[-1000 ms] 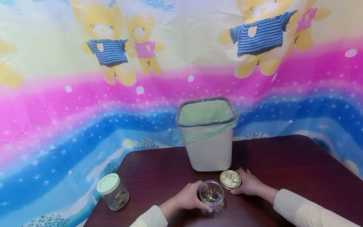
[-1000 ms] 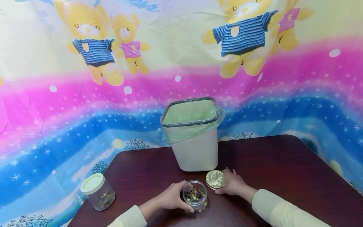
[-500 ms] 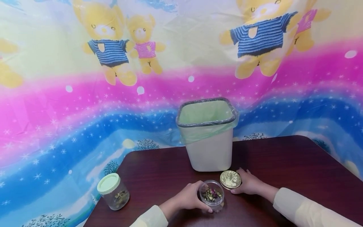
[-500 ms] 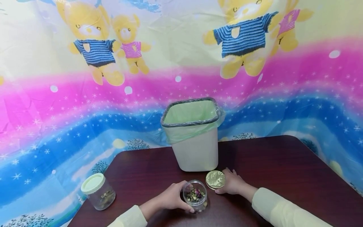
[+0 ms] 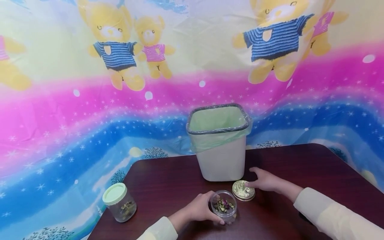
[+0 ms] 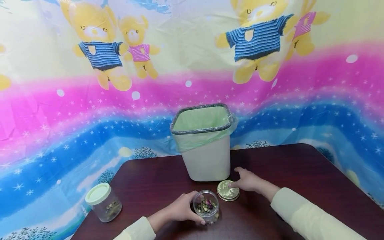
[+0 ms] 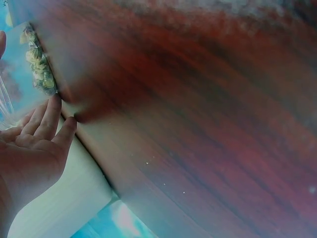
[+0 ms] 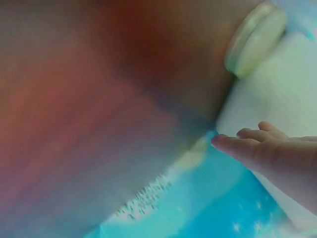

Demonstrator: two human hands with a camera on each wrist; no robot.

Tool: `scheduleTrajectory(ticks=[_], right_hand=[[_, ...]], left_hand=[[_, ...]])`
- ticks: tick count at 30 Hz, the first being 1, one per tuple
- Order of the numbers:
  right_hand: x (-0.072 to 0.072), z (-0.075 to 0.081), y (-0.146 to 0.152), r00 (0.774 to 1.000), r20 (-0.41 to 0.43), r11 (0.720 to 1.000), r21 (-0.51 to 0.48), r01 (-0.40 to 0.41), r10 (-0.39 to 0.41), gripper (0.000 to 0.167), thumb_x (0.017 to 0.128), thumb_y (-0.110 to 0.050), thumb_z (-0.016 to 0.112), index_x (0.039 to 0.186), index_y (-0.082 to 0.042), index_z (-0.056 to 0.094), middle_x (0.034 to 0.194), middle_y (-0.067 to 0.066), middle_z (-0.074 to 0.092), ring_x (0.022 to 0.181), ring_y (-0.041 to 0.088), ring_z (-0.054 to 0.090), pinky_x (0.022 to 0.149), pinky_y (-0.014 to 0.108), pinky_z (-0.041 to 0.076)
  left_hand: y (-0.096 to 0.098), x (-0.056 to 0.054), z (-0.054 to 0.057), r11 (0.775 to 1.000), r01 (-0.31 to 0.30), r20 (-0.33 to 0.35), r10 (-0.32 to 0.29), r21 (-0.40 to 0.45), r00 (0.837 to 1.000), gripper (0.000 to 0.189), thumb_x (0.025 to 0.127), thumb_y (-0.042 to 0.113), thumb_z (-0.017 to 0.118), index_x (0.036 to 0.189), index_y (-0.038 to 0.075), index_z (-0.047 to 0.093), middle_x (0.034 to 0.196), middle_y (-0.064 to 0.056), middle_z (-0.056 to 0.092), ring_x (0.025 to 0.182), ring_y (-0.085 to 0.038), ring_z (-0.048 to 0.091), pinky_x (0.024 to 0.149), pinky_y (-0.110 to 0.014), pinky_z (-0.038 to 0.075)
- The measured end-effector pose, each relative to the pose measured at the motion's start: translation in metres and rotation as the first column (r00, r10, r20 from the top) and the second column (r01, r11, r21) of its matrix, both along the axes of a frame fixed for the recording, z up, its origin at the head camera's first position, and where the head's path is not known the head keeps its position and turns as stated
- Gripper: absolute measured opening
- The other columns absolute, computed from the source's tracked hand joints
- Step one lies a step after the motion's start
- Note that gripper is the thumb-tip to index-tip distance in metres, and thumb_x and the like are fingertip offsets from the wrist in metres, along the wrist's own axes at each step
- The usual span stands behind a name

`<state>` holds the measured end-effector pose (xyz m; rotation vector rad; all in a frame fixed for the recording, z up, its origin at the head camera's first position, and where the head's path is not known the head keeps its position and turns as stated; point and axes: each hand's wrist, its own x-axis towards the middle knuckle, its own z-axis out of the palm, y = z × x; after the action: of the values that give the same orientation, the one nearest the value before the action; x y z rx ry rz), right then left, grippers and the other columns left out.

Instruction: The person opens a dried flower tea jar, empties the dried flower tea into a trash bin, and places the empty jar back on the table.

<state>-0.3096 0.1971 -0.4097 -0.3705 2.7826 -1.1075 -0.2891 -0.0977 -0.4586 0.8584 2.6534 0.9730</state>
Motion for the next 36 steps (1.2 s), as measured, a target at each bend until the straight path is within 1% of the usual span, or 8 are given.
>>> scheduleTrajectory(ticks=[4, 10, 18, 22, 25, 29, 31, 36], right_hand=[[-0.007, 0.020, 0.005, 0.999, -0.049, 1.000, -0.021, -0.004, 0.003, 0.084, 0.091, -0.042, 0.067, 0.139, 0.018, 0.033, 0.140, 0.040, 0.034, 0.128, 0.055, 0.032, 0.099, 0.061, 0.034], [-0.016, 0.053, 0.013, 0.992, -0.123, 0.998, -0.061, 0.003, -0.010, 0.078, 0.097, -0.041, 0.057, 0.142, 0.016, 0.028, 0.143, 0.038, 0.031, 0.131, 0.054, 0.028, 0.101, 0.063, 0.030], [-0.025, 0.100, 0.019, 0.987, -0.137, 0.974, -0.217, 0.059, -0.090, 0.077, 0.102, -0.049, 0.039, 0.151, 0.006, 0.017, 0.152, 0.032, 0.018, 0.137, 0.052, 0.018, 0.105, 0.063, 0.024], [-0.028, 0.118, 0.015, 0.976, -0.147, 0.948, -0.298, 0.108, -0.158, 0.079, 0.101, -0.057, 0.029, 0.154, -0.001, 0.013, 0.155, 0.027, 0.016, 0.139, 0.048, 0.018, 0.107, 0.062, 0.023], [-0.033, 0.128, 0.012, 0.960, -0.193, 0.919, -0.377, 0.118, -0.203, 0.077, 0.100, -0.058, 0.030, 0.155, -0.006, 0.017, 0.156, 0.023, 0.019, 0.140, 0.044, 0.019, 0.108, 0.060, 0.023], [-0.045, 0.136, 0.007, 0.934, -0.271, 0.866, -0.494, 0.072, -0.232, 0.068, 0.101, -0.052, 0.040, 0.154, -0.011, 0.027, 0.155, 0.019, 0.027, 0.140, 0.038, 0.024, 0.108, 0.058, 0.026], [-0.051, 0.139, 0.004, 0.932, -0.281, 0.839, -0.542, 0.041, -0.227, 0.066, 0.101, -0.049, 0.043, 0.153, -0.012, 0.029, 0.155, 0.017, 0.029, 0.141, 0.035, 0.025, 0.109, 0.056, 0.026], [-0.068, 0.142, -0.003, 0.939, -0.282, 0.804, -0.595, -0.010, -0.197, 0.063, 0.102, -0.040, 0.046, 0.153, -0.009, 0.027, 0.155, 0.017, 0.028, 0.141, 0.033, 0.026, 0.111, 0.051, 0.023]], left_hand=[[0.000, -0.001, -0.001, 1.000, 0.002, -0.007, -0.002, -0.001, 1.000, 0.068, 0.061, 0.040, 0.092, 0.115, 0.015, 0.060, 0.105, 0.011, 0.063, 0.097, -0.002, 0.057, 0.085, -0.024, 0.047], [-0.001, -0.001, -0.001, 1.000, 0.003, 0.001, -0.003, -0.001, 1.000, 0.068, 0.060, 0.040, 0.092, 0.115, 0.015, 0.060, 0.106, 0.011, 0.063, 0.098, -0.002, 0.057, 0.085, -0.024, 0.047], [0.000, -0.001, 0.000, 1.000, -0.001, -0.009, 0.001, -0.008, 1.000, 0.068, 0.060, 0.041, 0.092, 0.115, 0.015, 0.060, 0.104, 0.012, 0.063, 0.096, -0.002, 0.057, 0.084, -0.024, 0.047], [0.000, 0.000, -0.001, 1.000, -0.002, 0.013, 0.002, -0.002, 1.000, 0.067, 0.061, 0.040, 0.092, 0.115, 0.016, 0.060, 0.103, 0.013, 0.062, 0.095, -0.002, 0.057, 0.084, -0.024, 0.047], [-0.001, 0.000, -0.002, 1.000, 0.004, 0.026, -0.004, 0.006, 1.000, 0.067, 0.061, 0.039, 0.092, 0.115, 0.015, 0.060, 0.102, 0.014, 0.062, 0.095, -0.002, 0.057, 0.083, -0.024, 0.047], [-0.001, -0.001, -0.003, 1.000, 0.012, 0.020, -0.013, 0.013, 1.000, 0.067, 0.061, 0.039, 0.092, 0.114, 0.015, 0.060, 0.100, 0.014, 0.062, 0.094, -0.002, 0.058, 0.082, -0.023, 0.047], [-0.001, -0.001, -0.003, 1.000, 0.012, 0.017, -0.012, 0.013, 1.000, 0.066, 0.061, 0.039, 0.092, 0.113, 0.015, 0.060, 0.099, 0.014, 0.062, 0.093, -0.001, 0.058, 0.082, -0.023, 0.047], [0.000, -0.003, -0.002, 1.000, 0.006, 0.016, -0.007, 0.006, 1.000, 0.067, 0.061, 0.040, 0.092, 0.114, 0.016, 0.060, 0.100, 0.015, 0.062, 0.093, -0.001, 0.057, 0.083, -0.024, 0.047]])
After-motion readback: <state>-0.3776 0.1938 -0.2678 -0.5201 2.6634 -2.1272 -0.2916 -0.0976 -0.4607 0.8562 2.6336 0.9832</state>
